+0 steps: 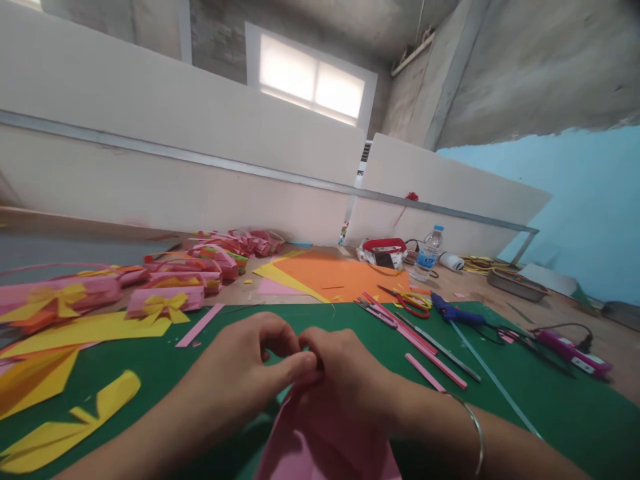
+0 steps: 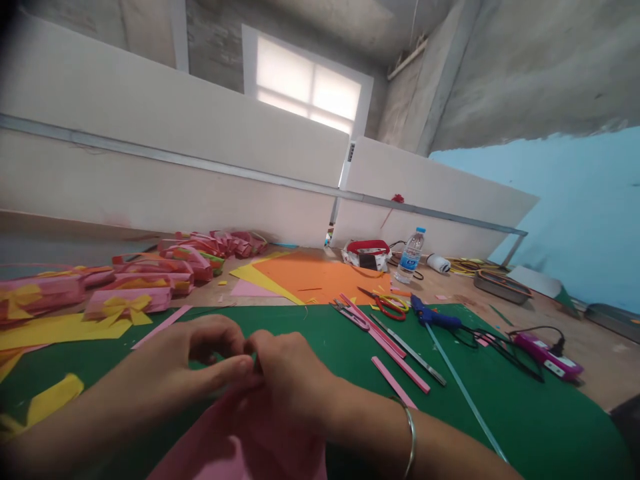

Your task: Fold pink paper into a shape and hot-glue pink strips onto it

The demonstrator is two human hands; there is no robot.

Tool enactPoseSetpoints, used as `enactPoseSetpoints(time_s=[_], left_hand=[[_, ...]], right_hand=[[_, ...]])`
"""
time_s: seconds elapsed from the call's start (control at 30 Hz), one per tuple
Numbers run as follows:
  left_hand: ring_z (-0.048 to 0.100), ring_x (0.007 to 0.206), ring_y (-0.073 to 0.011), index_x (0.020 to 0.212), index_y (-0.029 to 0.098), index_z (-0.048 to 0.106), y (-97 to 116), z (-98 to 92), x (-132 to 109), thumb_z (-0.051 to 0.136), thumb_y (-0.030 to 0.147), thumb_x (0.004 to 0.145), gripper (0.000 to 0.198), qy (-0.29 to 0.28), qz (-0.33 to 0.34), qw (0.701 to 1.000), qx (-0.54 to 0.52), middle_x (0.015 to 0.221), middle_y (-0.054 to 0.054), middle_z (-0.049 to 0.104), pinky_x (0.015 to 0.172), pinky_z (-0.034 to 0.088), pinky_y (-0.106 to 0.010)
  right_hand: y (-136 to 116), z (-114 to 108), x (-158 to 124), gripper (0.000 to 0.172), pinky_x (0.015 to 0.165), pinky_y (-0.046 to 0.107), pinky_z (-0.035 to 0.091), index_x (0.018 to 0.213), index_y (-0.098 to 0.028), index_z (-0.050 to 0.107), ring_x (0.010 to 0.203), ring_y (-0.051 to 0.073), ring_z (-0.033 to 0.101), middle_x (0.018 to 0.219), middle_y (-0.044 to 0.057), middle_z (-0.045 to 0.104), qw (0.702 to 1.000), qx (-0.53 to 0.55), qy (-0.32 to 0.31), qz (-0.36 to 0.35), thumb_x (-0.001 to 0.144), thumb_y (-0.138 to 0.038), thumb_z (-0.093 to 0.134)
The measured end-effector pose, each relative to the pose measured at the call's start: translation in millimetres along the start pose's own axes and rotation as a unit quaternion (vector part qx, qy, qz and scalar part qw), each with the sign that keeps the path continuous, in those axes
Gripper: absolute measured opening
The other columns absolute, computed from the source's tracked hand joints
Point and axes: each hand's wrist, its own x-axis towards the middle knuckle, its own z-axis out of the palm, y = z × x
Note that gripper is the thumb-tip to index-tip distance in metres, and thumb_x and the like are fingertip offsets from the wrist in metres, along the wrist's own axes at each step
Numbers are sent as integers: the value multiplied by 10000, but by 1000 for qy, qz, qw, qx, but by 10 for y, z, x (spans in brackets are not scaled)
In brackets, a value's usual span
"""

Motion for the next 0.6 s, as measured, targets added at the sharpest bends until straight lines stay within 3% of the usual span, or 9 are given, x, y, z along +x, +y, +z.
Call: enactPoseSetpoints(time_s=[0.03,0.1,0.17,0.23,0.3,0.4,0.5,0.6], left_hand=[[573,670,-185,621,196,600,29,-33,-21,607,454,676,264,17,8,999,35,657,12,644,599,376,-285],[587,670,-182,630,200,627,77,-75,-51,584,438,696,251,19,10,998,58,667,12,667,616,394,-289],[611,684,-184,668,208,668,113,-99,-65,543,419,732,253,-49,4,998,34,686,14,695,622,414,-286],[636,727,-189,720,214,696,137,-109,-70,527,360,741,224,-118,0,993,1,734,18,720,640,435,-275],[649,754,-187,738,213,703,149,-101,-81,529,293,720,192,-149,-4,989,-9,759,25,731,650,449,-258],[653,753,-173,689,216,692,137,-56,-112,508,260,707,191,-118,10,993,26,742,41,729,634,450,-233],[645,696,-172,642,216,667,108,-9,-148,498,276,698,188,-62,13,993,95,693,36,712,574,431,-239],[642,662,-177,652,221,672,106,2,-172,494,256,681,184,-48,10,991,122,689,9,716,558,429,-253]], right_hand=[[-29,-3,-8,419,492,186,314,1112,-145,549,559,95,451,673,-30,576,1000,-1,-2,2,695,-173,582],[-56,0,-17,762,472,184,324,1394,-155,249,535,105,467,678,-22,598,1000,-10,-23,-15,702,-147,568],[-49,14,-20,933,472,183,353,1447,-168,-23,532,116,502,701,-8,628,998,-24,-44,-37,714,-133,553],[-34,36,-21,962,501,195,402,1436,-182,-121,570,135,556,784,27,664,997,-31,-46,-54,739,-164,542],[-30,60,-25,967,564,219,458,1427,-195,-158,652,157,604,897,55,675,996,-18,-44,-75,754,-189,535],[-50,98,-33,987,627,241,500,1423,-227,-174,726,165,626,973,46,661,994,1,-47,-95,749,-161,543],[-68,133,-36,973,594,243,506,1426,-245,-165,667,153,614,891,17,659,994,-14,-46,-95,762,-129,538],[-63,156,-32,968,615,247,506,1424,-237,-174,677,149,610,888,19,649,993,-9,-48,-105,764,-112,524]])
